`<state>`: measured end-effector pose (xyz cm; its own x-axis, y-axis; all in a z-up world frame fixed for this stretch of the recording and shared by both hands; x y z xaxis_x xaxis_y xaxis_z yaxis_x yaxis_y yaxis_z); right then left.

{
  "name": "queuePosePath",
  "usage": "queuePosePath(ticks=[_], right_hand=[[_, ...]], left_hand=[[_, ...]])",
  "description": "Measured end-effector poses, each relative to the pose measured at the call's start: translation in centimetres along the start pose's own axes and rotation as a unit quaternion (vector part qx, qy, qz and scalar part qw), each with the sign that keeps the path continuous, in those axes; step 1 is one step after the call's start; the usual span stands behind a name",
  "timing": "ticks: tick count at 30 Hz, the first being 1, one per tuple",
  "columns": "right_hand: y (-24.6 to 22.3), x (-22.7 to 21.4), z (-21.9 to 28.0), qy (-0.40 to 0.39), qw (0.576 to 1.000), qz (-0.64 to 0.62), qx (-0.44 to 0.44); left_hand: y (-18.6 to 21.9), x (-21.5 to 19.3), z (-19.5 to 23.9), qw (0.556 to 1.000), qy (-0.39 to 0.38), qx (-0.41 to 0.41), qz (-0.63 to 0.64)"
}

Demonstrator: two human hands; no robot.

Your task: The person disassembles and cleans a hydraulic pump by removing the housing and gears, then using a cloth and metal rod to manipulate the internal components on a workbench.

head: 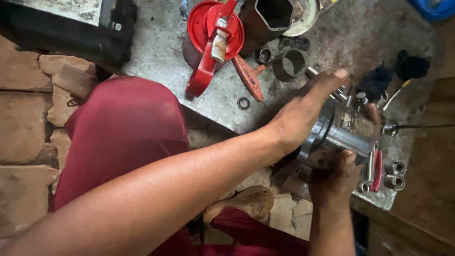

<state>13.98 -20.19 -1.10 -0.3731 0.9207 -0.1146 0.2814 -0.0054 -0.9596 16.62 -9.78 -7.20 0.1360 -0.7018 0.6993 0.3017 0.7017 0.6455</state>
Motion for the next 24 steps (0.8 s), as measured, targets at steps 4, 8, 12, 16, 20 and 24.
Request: queuePosePath(ticks=[4,8,12,16,20,24], right_hand=[[0.3,-0.1,0.3,0.011,1.0,-0.001,0.002],[-0.3,-0.1,0.3,0.005,0.998,0.027,-0.051],[0.1,-0.5,0.6,0.011,0.999,0.024,-0.048],[2.6,-2.3,1.1,0.044,0.998,-0.021,0.048],[4.5,-4.6,1.9,0.111,0.99,-0.022,0.082],[1.7,-2.1,1.5,0.028,0.999,0.019,-0.021]], left_hand=[[0.8,0.1,0.7,0.992,-0.03,0.113,0.046],[-0.7,0.0,-0.4,0.994,-0.017,0.099,0.045],[-1.9,0.3,-2.0,0.98,-0.05,0.152,0.119],[0.3,1.3,0.7,0.818,0.158,0.379,-0.402],[-0.7,0.0,-0.4,0.954,0.094,0.23,-0.169],[0.6,0.3,0.6,0.97,0.003,0.236,-0.058]])
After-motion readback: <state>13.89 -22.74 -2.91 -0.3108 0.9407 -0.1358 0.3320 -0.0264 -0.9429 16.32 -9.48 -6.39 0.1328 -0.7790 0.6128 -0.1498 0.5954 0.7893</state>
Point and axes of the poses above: each hand's wrist, its own z-axis away from the middle knuckle, its own x-axis out of the palm, y = z × x, the point moved 9 cm from there along -z, towards the middle knuckle, and after that the axes turned 7 degrees about -x, right-handed, at the moved point
